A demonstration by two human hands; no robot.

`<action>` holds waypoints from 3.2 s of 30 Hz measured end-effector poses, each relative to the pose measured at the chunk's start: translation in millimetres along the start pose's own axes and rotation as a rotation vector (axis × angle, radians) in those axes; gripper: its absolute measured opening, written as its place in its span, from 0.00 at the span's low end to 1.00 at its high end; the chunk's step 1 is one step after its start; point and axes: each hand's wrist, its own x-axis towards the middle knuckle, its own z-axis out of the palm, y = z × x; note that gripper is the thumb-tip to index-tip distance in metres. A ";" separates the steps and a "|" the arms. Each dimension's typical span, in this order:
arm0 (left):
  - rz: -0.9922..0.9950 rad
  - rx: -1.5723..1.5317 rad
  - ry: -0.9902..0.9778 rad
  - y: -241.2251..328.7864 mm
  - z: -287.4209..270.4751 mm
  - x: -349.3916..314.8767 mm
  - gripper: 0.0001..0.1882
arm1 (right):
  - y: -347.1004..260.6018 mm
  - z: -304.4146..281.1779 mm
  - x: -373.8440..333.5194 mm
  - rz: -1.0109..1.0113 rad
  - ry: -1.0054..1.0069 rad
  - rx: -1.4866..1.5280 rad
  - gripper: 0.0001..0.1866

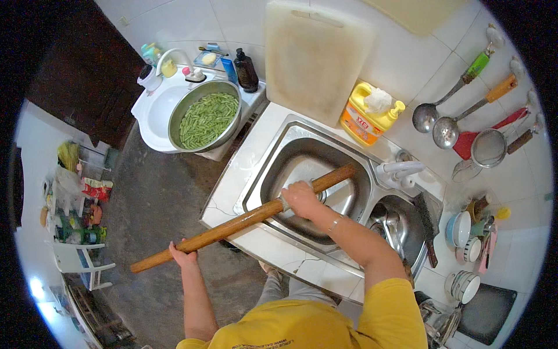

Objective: The person picks up a long wooden pole, moves a large metal pot aside, and washes the pole in a sink using a cloth and running water, scrubbing its entire length repeatedly.

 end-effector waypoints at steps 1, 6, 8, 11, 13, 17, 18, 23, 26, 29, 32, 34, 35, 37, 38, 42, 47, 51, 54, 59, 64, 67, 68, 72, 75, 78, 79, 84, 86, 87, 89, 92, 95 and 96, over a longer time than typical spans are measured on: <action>0.010 -0.007 -0.011 2.3 1.5 3.2 0.26 | -2.9 4.6 7.2 -0.068 0.041 0.024 0.18; 0.086 0.045 -0.023 8.1 2.5 33.3 0.27 | -42.7 29.3 30.2 -0.262 0.206 0.111 0.09; 0.082 0.073 0.016 7.0 2.3 36.7 0.28 | -61.0 18.1 28.4 -0.266 0.238 0.093 0.08; 0.042 0.126 0.038 5.3 7.6 34.7 0.28 | -32.0 13.4 19.6 -0.227 0.234 0.071 0.08; -0.022 0.185 -0.003 15.3 -7.3 64.7 0.28 | 7.0 4.0 5.0 -0.228 0.258 0.055 0.10; -0.064 0.197 0.128 12.3 -6.3 91.8 0.30 | 107.0 -18.2 -32.8 -0.176 0.187 -0.118 0.20; -0.070 0.238 0.124 13.1 -5.7 91.9 0.30 | 121.1 -23.5 -38.0 -0.153 0.134 -0.151 0.23; -0.146 0.304 0.086 19.1 -4.9 97.6 0.31 | 140.4 -32.1 -43.2 -0.168 0.221 -0.164 0.27; -0.149 0.288 0.078 21.1 -8.6 100.2 0.27 | 136.9 -40.4 -47.0 -0.193 0.218 -0.146 0.25; -0.087 0.245 0.080 25.0 -26.0 114.3 0.23 | 128.2 -38.4 -47.9 -0.201 0.268 -0.138 0.20; -0.062 0.172 0.077 22.1 -41.4 117.2 0.20 | 126.0 -33.1 -49.3 -0.140 0.337 -0.093 0.14; -0.051 0.125 0.089 25.0 -59.3 138.8 0.19 | 129.1 -34.4 -43.3 -0.062 0.327 -0.078 0.12; -0.051 0.105 0.092 24.3 -57.1 135.5 0.19 | 134.6 -36.1 -41.7 -0.003 0.288 -0.092 0.12; -0.031 0.133 0.133 15.7 -56.4 125.0 0.19 | 142.0 -35.9 -46.7 0.170 0.316 -0.012 0.13; -0.023 0.144 0.153 12.7 -51.6 115.3 0.19 | 143.8 -35.5 -51.2 0.283 0.382 0.080 0.13; 0.052 0.141 0.217 8.6 -47.8 99.7 0.21 | 149.5 10.5 -36.0 0.703 0.728 0.638 0.19; 0.199 0.085 0.095 34.0 -68.3 71.7 0.19 | 163.8 76.2 -25.5 0.992 0.558 0.506 0.23; 0.323 0.011 0.190 5.8 -17.2 67.8 0.30 | 242.6 111.2 -57.2 0.994 0.850 0.464 0.19; 0.249 0.014 0.369 18.2 -23.3 45.2 0.31 | 235.5 103.6 -63.1 1.124 0.765 0.197 0.21; 0.217 -0.059 0.413 6.7 -39.5 38.8 0.31 | 242.2 105.5 -24.0 0.996 1.026 0.810 0.28; 0.127 -0.061 0.497 20.1 -47.3 23.3 0.30 | 98.2 2.2 1.7 0.956 1.005 1.679 0.39; 0.209 -0.054 0.475 10.0 -56.7 47.3 0.29 | 128.4 31.4 7.3 0.946 0.982 1.804 0.41; 0.245 -0.036 0.447 2.5 -57.0 55.4 0.29 | 148.5 56.5 15.9 0.909 0.970 1.862 0.40; 0.208 -0.024 0.245 -21.5 -33.4 56.7 0.28 | 256.4 117.6 -24.3 0.918 1.036 1.427 0.27; 0.034 0.069 0.242 7.2 -58.3 40.2 0.22 | 97.0 34.1 12.0 1.017 1.096 1.462 0.20; 0.059 0.059 0.234 10.0 -84.0 69.5 0.22 | 79.1 53.6 10.3 1.082 1.091 1.123 0.23; 0.074 0.076 0.257 10.1 -70.7 50.0 0.21 | 72.1 52.8 14.0 1.130 1.077 1.169 0.22; 0.046 0.100 0.248 12.1 -53.8 49.4 0.21 | 93.4 78.3 -5.6 1.140 1.287 1.402 0.20; 0.035 0.032 0.189 15.7 -77.1 90.6 0.22 | 74.3 55.7 -18.6 1.050 1.274 1.358 0.19; 0.042 0.063 0.198 12.6 -70.2 83.7 0.22 | 76.3 61.7 -32.2 0.978 1.148 1.358 0.19; 0.065 0.120 0.217 12.4 -56.9 65.2 0.22 | 51.0 71.8 -50.2 0.919 0.859 1.002 0.21; 0.039 0.127 0.179 16.2 -49.7 51.1 0.23 | 17.9 54.4 -32.8 0.882 0.886 1.240 0.25; 0.098 0.090 0.215 13.7 -56.8 58.6 0.23 | 27.8 45.9 -16.6 0.800 1.056 1.529 0.27; 0.101 0.086 0.205 14.1 -56.8 58.3 0.22 | 40.5 40.9 -11.7 0.764 1.110 1.565 0.28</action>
